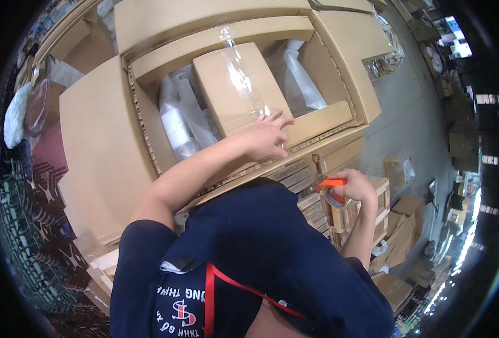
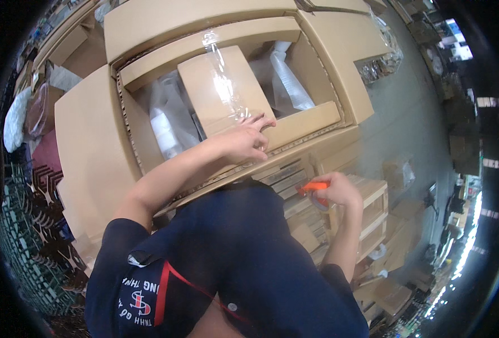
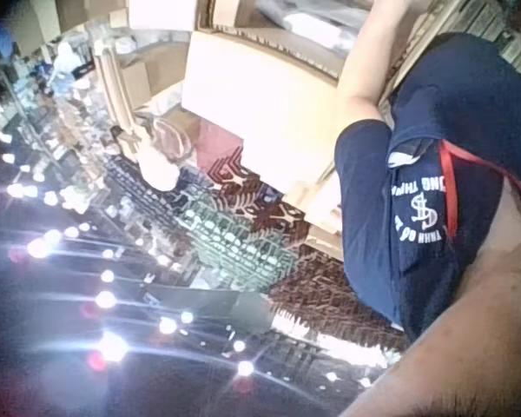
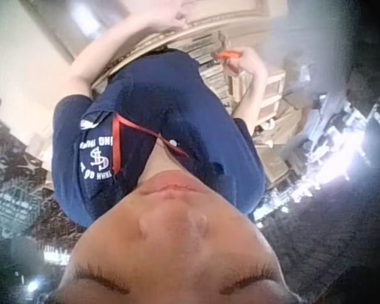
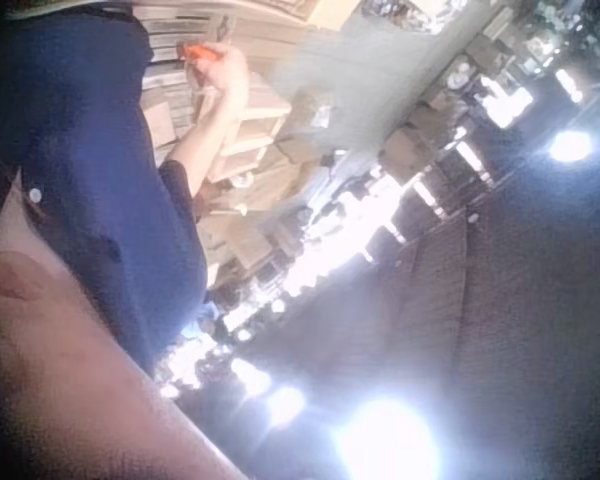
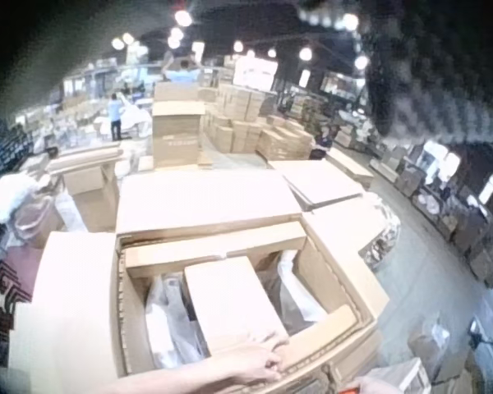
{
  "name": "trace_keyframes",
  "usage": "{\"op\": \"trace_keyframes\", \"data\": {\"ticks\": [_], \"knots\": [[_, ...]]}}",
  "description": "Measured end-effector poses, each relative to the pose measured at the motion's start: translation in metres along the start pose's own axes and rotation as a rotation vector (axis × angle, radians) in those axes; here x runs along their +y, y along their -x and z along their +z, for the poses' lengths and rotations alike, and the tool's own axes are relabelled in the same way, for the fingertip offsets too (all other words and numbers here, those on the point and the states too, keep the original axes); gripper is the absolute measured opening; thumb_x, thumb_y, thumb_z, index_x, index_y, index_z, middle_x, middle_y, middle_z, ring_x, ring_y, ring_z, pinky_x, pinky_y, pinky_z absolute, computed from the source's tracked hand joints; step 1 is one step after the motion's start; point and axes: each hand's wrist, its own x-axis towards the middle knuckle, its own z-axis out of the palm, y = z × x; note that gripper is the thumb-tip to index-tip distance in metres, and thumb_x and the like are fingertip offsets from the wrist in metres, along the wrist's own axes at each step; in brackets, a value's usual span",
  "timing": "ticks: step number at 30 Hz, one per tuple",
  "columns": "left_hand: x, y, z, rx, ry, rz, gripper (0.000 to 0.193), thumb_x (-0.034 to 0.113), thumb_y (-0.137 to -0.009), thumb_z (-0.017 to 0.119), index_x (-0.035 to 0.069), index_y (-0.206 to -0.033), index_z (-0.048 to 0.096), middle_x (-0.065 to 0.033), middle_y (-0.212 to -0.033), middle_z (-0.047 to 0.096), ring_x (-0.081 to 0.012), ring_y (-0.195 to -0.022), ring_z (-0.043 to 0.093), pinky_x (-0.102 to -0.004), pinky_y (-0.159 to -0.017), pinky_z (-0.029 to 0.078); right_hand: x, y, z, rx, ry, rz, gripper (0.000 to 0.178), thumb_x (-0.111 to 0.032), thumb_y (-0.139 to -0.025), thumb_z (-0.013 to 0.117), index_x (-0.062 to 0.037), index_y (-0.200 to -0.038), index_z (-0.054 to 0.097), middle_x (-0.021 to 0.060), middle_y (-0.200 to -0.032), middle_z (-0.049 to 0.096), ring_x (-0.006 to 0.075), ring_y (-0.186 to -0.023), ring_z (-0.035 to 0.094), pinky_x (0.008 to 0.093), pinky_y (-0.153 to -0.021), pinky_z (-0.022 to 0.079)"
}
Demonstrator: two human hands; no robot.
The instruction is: The person uses a handheld tape dispenser to seal cardboard boxes in a warehouse. They apply tape to the seams of open boxes and then to the top flaps of closed boxes, working on multiple units.
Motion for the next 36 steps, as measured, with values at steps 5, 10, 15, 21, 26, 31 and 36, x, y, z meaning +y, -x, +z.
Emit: {"op": "trace_keyframes", "data": {"ticks": [5, 10, 15, 21, 26, 31, 36], "knots": [[0.028, -0.030, -0.012, -0.194, -0.421, -0.063, 0.039, 0.045, -0.075, 0.094, 0.015, -0.098, 0.084, -0.0180, -0.175, 0.040, -0.0515, -0.166, 0.018, -0.0723, -0.121, 0.037, 0.046, -0.012, 0.005, -0.009, -0.025, 0.035, 0.051, -0.018, -0.077, 0.085, -0.0069, -0.126, 0.082, 0.0143, -0.107, 0.082, 0.0277, -0.100, 0.078, 0.0386, -0.093, 0.060], [0.034, -0.048, -0.004, -0.336, -0.529, -0.098, 0.055, 0.038, -0.076, 0.095, 0.008, -0.120, 0.080, -0.0277, -0.178, 0.030, -0.0483, -0.168, 0.019, -0.0722, -0.124, 0.033, 0.085, -0.013, -0.006, 0.029, -0.090, 0.007, 0.055, -0.016, -0.077, 0.088, -0.0046, -0.130, 0.080, 0.0174, -0.126, 0.076, 0.0315, -0.113, 0.076, 0.0395, -0.099, 0.058], [0.007, -0.026, -0.001, -0.295, -0.106, -0.164, 0.103, 0.031, -0.077, 0.098, 0.006, -0.163, 0.047, -0.0294, -0.182, 0.015, -0.0438, -0.170, 0.015, -0.0688, -0.129, 0.027, 0.117, 0.000, -0.021, 0.185, -0.169, -0.047, 0.054, -0.013, -0.078, 0.087, -0.0022, -0.130, 0.079, 0.0152, -0.112, 0.072, 0.0305, -0.106, 0.072, 0.0378, -0.095, 0.056], [0.034, -0.042, -0.009, -0.302, -0.220, -0.360, 0.133, 0.034, -0.076, 0.099, 0.011, -0.177, 0.016, -0.0290, -0.184, 0.009, -0.0434, -0.171, 0.014, -0.0643, -0.130, 0.028, 0.129, -0.003, -0.074, 0.466, -0.231, -0.231, 0.053, -0.007, -0.078, 0.084, -0.0011, -0.130, 0.079, 0.0124, -0.109, 0.069, 0.0250, -0.104, 0.069, 0.0361, -0.096, 0.054], [0.055, -0.065, -0.001, -0.349, -0.396, -0.233, 0.113, 0.025, -0.086, 0.087, 0.011, -0.176, 0.020, -0.0333, -0.181, 0.015, -0.0507, -0.169, 0.018, -0.0653, -0.126, 0.034, 0.110, -0.054, -0.103, 0.668, -0.456, -0.510, 0.052, -0.001, -0.083, 0.083, -0.0008, -0.135, 0.078, 0.0081, -0.115, 0.069, 0.0213, -0.110, 0.068, 0.0343, -0.102, 0.052], [0.071, -0.069, 0.001, -0.359, -0.445, -0.302, 0.102, 0.021, -0.091, 0.082, 0.012, -0.174, 0.025, -0.0343, -0.179, 0.018, -0.0513, -0.168, 0.021, -0.0668, -0.124, 0.037, 0.055, -0.123, -0.067, 0.744, -0.783, -0.760, 0.054, 0.001, -0.091, 0.083, 0.0003, -0.143, 0.072, 0.0088, -0.131, 0.070, 0.0220, -0.124, 0.067, 0.0363, -0.111, 0.050], [0.070, -0.025, 0.016, -0.119, -0.307, -0.512, 0.110, 0.024, -0.084, 0.090, 0.022, -0.176, 0.028, -0.0196, -0.185, 0.017, -0.0450, -0.171, 0.014, -0.0699, -0.127, 0.034, 0.027, -0.153, -0.005, 0.738, -0.739, -0.892, 0.054, -0.001, -0.089, 0.085, 0.0017, -0.141, 0.071, 0.0166, -0.129, 0.070, 0.0274, -0.117, 0.069, 0.0394, -0.104, 0.055]]}}
